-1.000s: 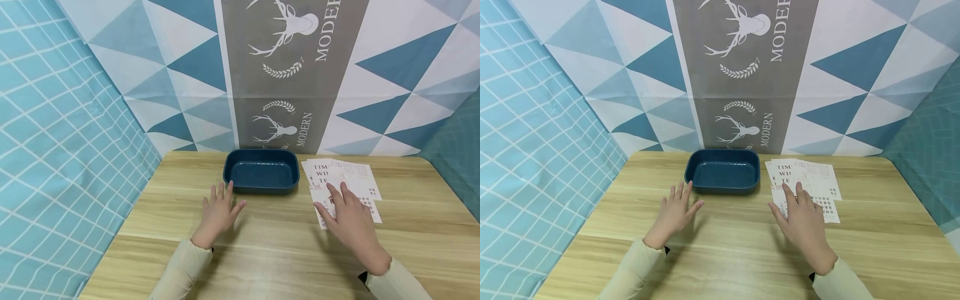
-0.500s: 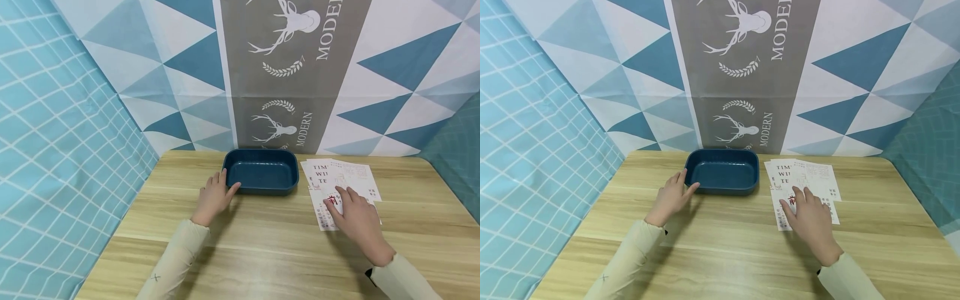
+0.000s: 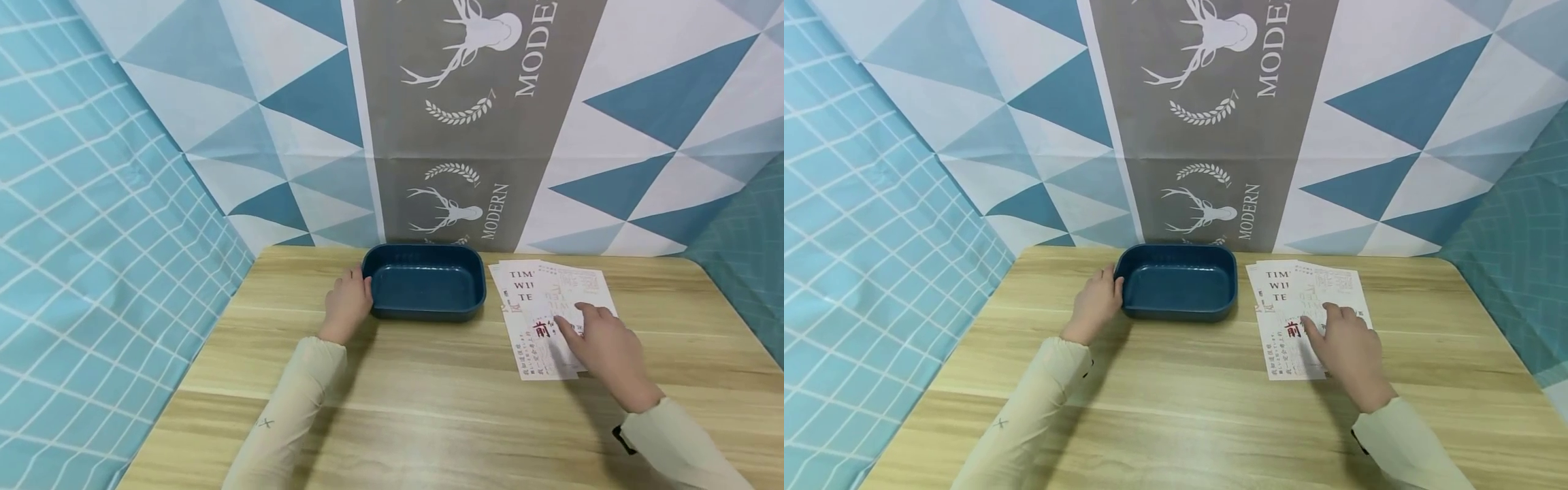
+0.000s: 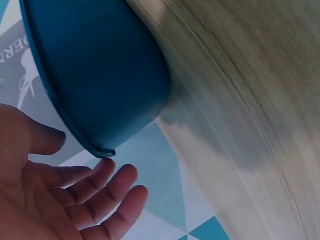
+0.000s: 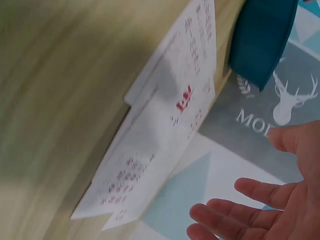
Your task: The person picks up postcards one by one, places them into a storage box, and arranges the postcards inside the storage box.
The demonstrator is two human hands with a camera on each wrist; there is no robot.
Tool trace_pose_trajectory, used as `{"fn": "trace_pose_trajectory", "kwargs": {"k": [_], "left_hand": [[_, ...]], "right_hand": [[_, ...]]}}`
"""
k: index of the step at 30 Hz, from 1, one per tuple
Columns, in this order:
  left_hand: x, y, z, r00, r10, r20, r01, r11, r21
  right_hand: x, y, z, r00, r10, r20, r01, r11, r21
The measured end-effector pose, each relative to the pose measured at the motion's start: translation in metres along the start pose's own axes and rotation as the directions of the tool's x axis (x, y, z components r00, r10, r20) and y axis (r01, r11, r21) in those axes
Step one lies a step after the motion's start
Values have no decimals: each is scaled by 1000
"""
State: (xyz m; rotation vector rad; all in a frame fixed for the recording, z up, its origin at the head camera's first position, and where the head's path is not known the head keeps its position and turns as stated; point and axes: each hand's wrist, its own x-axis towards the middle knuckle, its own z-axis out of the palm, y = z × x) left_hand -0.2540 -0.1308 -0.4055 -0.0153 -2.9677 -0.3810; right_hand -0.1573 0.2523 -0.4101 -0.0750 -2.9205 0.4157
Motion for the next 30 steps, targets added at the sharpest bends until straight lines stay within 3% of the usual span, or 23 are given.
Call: {"fn": "trace_pose_trajectory", "kwargs": {"k": [6,10,14,21,27,30], "left_hand": [[10,-4,6,1000,-30,8,30,1000,4],[16,-6,10,999,-44,2,44,999,-7],[19,-7,12,999,-50,-20,50,998,-26],[20,-7,15,998,-47,-32,47,999,-9],[19,-6,16,997,-50,-51,48,998,-34],[18,-5,16,997,-51,-60,49,998,-38]], "right_hand": [[10,15,-6,994,65,85,-66,998,12],[17,29,-6,978,118,174,-123,992,15],[21,45,-5,944,164,286,-177,984,19],[24,60,0,859,254,444,-300,953,35],[27,65,5,828,301,472,-345,939,6],[28,65,7,825,316,468,-356,934,-2]]}}
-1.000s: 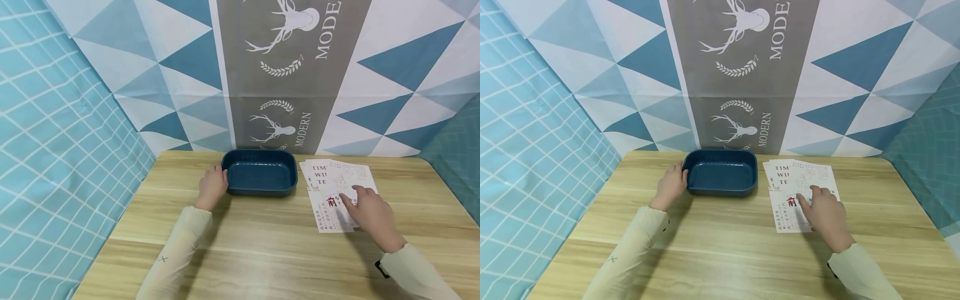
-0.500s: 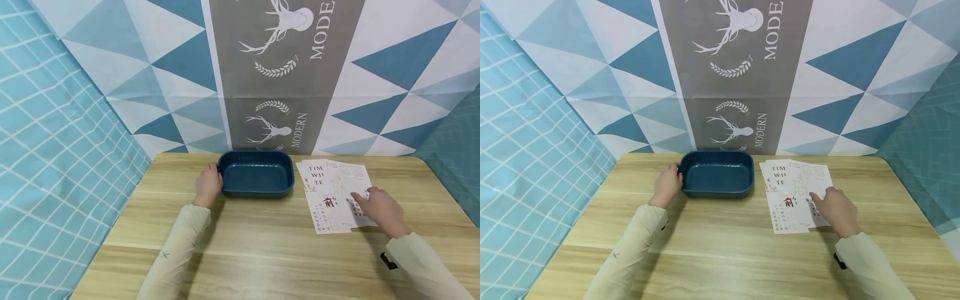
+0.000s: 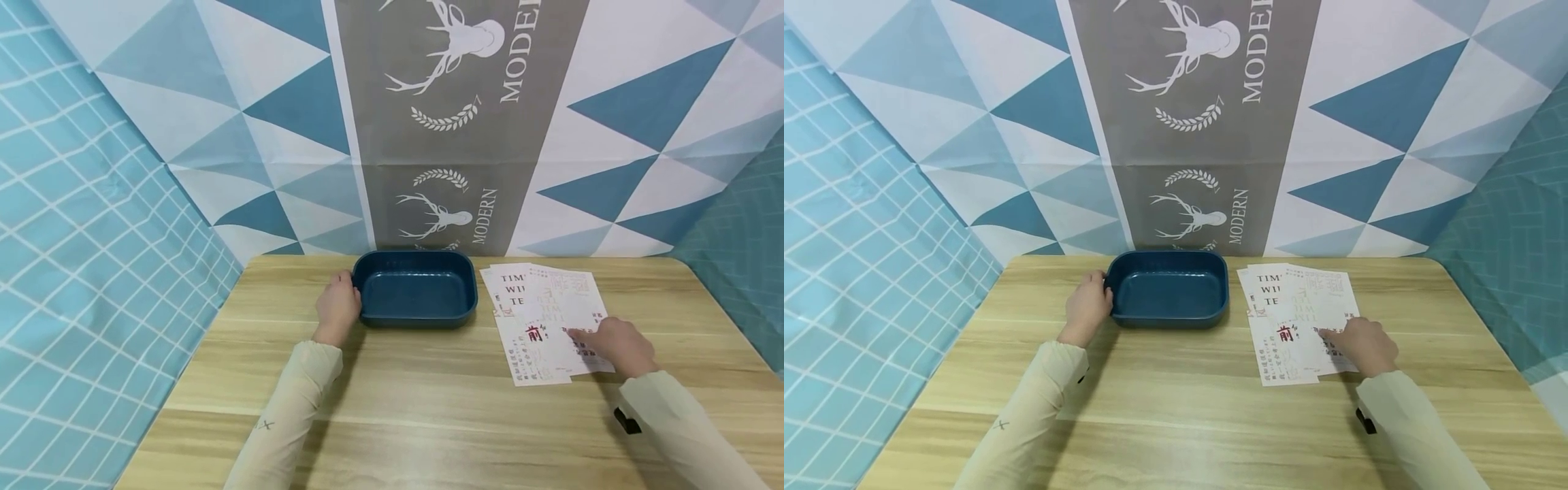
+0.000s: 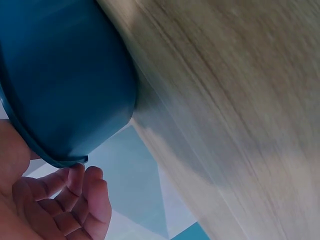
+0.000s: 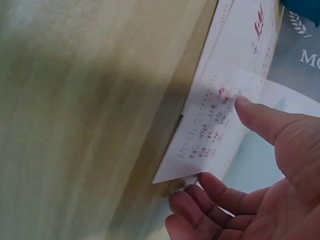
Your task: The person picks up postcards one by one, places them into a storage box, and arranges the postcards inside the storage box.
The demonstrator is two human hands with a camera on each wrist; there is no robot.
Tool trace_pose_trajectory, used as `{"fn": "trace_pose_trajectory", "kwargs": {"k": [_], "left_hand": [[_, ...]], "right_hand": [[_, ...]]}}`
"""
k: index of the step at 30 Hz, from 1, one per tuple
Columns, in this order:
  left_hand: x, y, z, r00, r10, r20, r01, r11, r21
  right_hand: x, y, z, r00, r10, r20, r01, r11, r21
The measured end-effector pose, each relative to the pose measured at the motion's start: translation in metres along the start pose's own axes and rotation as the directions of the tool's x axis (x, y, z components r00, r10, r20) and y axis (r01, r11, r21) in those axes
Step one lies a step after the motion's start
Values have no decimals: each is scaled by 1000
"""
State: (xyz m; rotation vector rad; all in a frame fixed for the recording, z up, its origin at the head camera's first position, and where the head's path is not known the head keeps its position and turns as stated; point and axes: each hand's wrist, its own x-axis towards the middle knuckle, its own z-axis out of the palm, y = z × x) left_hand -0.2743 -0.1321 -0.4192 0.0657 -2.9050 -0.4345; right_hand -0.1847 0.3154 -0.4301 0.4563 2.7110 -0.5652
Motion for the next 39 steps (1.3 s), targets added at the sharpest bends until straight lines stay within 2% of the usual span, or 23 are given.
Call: {"fn": "trace_pose_trajectory", "kwargs": {"k": [5,14,20,27,39], "left_hand": [[-1,0,0,1000,-2,-11,2,1000,-11],[-2,-1,2,1000,-7,6,7,1000,-20],[-1,1,2,1000,-5,-17,4,1000,-26],[0,1,0,1000,-9,-19,8,1000,-20],[2,0,2,1000,-15,-5,15,1000,-14]], "right_hand": [[2,2,4,1000,-2,-26,3,1000,11],[5,7,2,1000,24,-8,-24,996,82],[4,6,-2,996,10,-86,4,988,156],[10,3,-4,993,17,-118,20,951,308],[12,5,-3,967,-18,-256,115,922,370]]}}
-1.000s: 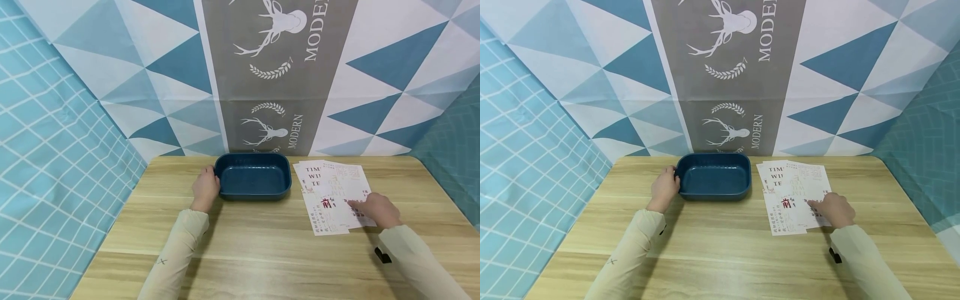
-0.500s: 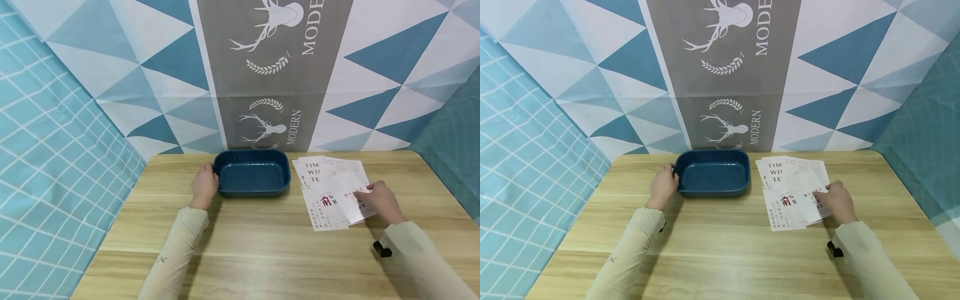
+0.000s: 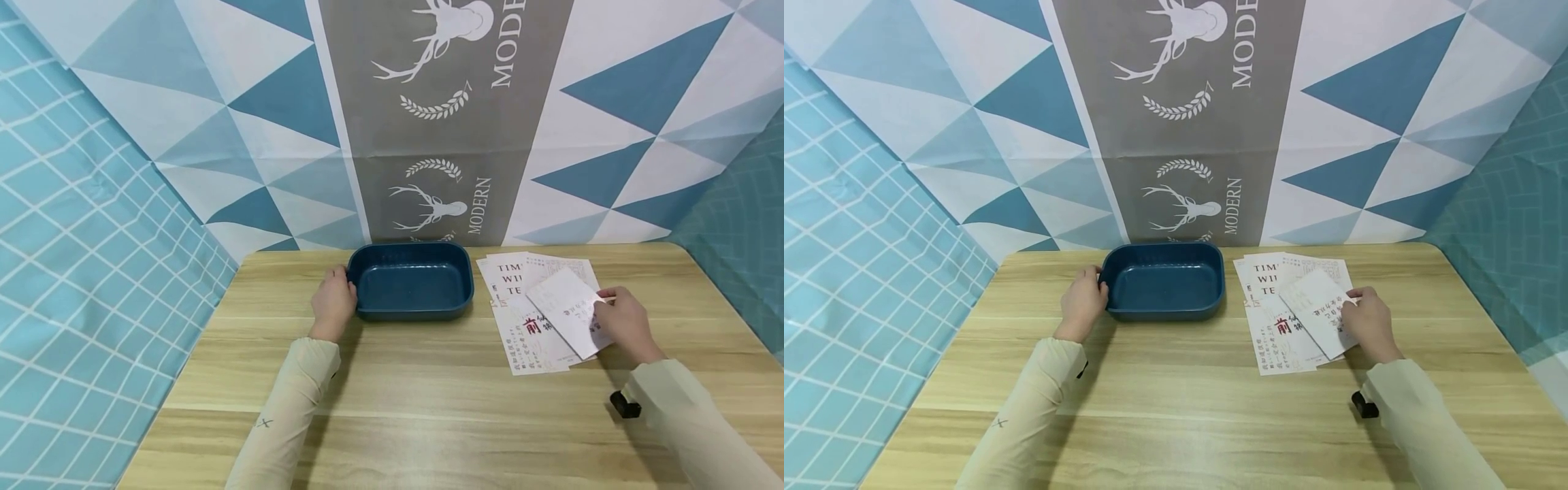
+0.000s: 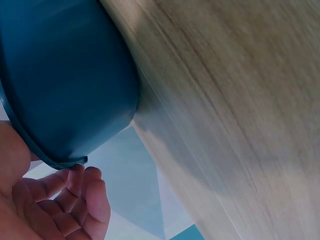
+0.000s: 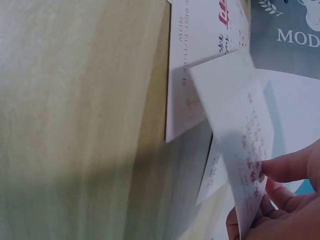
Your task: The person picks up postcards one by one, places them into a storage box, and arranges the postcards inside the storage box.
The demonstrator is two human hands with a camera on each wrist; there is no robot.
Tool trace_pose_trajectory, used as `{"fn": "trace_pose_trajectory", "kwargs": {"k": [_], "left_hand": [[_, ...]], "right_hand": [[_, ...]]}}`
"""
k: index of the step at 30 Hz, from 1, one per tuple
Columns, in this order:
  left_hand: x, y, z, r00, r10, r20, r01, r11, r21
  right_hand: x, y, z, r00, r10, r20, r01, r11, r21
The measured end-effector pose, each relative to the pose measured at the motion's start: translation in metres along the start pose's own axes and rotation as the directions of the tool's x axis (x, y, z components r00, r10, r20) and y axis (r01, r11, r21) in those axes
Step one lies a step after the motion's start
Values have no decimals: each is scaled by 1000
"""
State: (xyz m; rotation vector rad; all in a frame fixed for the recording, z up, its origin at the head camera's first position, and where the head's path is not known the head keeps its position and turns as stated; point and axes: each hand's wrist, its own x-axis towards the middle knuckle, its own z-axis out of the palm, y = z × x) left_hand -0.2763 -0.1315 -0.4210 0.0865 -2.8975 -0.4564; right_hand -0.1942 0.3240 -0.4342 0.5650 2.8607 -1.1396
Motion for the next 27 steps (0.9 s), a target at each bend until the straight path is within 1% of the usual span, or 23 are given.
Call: {"fn": "trace_pose_trajectory", "kwargs": {"k": [5,7,12,16,19,27], "left_hand": [[0,0,-1,1000,-2,8,2,1000,-2],[0,1,-1,1000,-5,13,5,1000,-5],[0,1,-1,1000,-7,14,7,1000,-12],[0,1,-1,1000,-10,12,10,1000,-12],[1,0,-1,1000,-15,9,15,1000,-11],[1,0,0,1000,-17,8,17,1000,-15]], "right_hand": [[-1,-6,-2,999,-18,-32,19,999,32],[-1,-9,-3,999,-23,-33,24,999,41],[-3,-18,-6,996,-85,-15,85,996,31],[-4,-28,-8,985,-170,5,170,985,12],[-5,-37,-9,973,-229,15,229,974,-1],[-5,-66,-7,945,-326,35,327,944,-35]]}}
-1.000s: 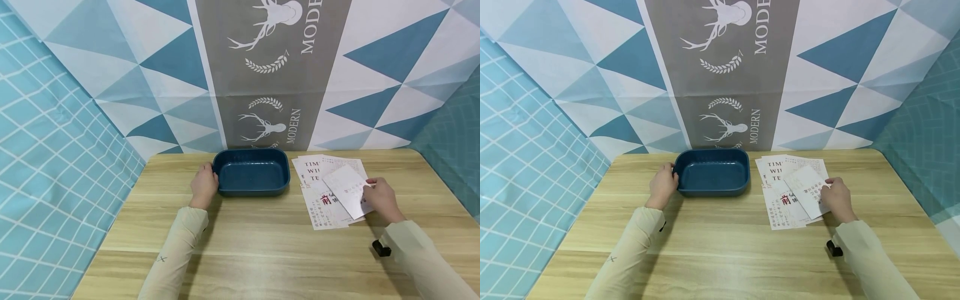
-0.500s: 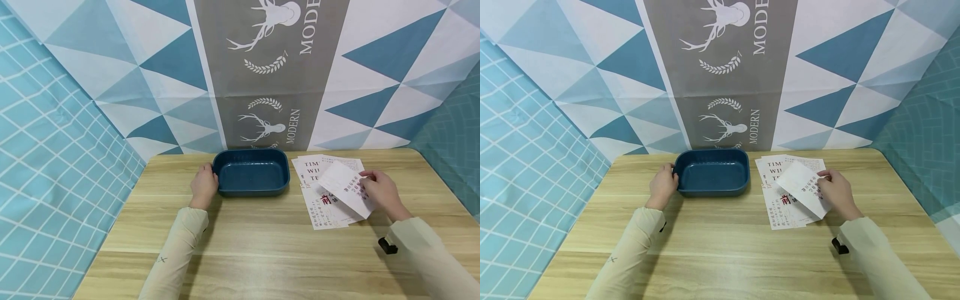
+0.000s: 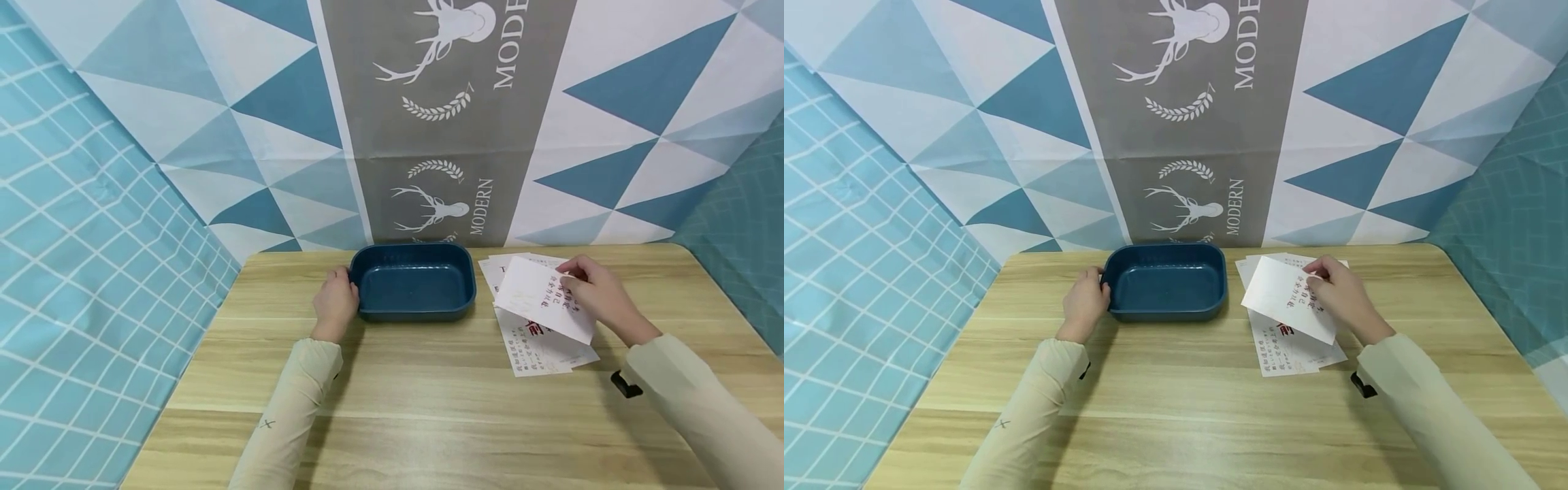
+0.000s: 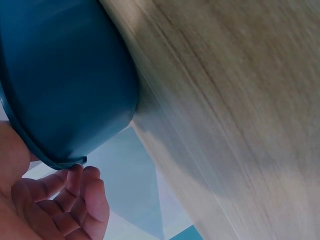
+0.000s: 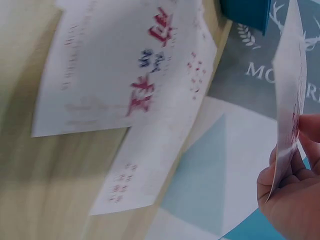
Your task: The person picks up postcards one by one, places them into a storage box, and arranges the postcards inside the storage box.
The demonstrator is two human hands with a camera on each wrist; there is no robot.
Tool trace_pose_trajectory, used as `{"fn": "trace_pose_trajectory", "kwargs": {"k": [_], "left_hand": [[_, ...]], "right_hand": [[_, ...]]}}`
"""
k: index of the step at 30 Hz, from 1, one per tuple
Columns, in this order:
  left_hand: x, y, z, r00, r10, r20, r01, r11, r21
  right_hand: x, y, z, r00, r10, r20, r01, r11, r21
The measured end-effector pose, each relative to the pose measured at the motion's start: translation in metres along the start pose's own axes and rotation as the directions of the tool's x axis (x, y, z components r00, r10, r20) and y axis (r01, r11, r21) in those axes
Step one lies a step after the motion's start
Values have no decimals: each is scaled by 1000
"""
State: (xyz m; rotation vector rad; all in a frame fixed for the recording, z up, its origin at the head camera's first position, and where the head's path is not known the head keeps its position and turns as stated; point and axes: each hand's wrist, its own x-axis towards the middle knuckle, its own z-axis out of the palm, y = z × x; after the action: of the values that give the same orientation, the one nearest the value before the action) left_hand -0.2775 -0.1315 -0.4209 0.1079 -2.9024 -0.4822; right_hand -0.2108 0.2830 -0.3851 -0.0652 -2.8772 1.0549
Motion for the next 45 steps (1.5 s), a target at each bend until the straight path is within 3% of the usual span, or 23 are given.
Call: {"fn": "trace_pose_trajectory", "kwargs": {"k": [20,34,45], "left_hand": [[0,2,2,1000,-7,3,7,1000,-2],[0,2,4,1000,2,-28,-3,1000,-24],[-1,-3,3,999,-13,-31,13,1000,-10]], "right_hand": [[30,-44,11,987,-122,103,122,992,0],[42,-64,15,973,-213,93,212,977,19],[55,-79,29,968,-204,148,200,979,39]]}}
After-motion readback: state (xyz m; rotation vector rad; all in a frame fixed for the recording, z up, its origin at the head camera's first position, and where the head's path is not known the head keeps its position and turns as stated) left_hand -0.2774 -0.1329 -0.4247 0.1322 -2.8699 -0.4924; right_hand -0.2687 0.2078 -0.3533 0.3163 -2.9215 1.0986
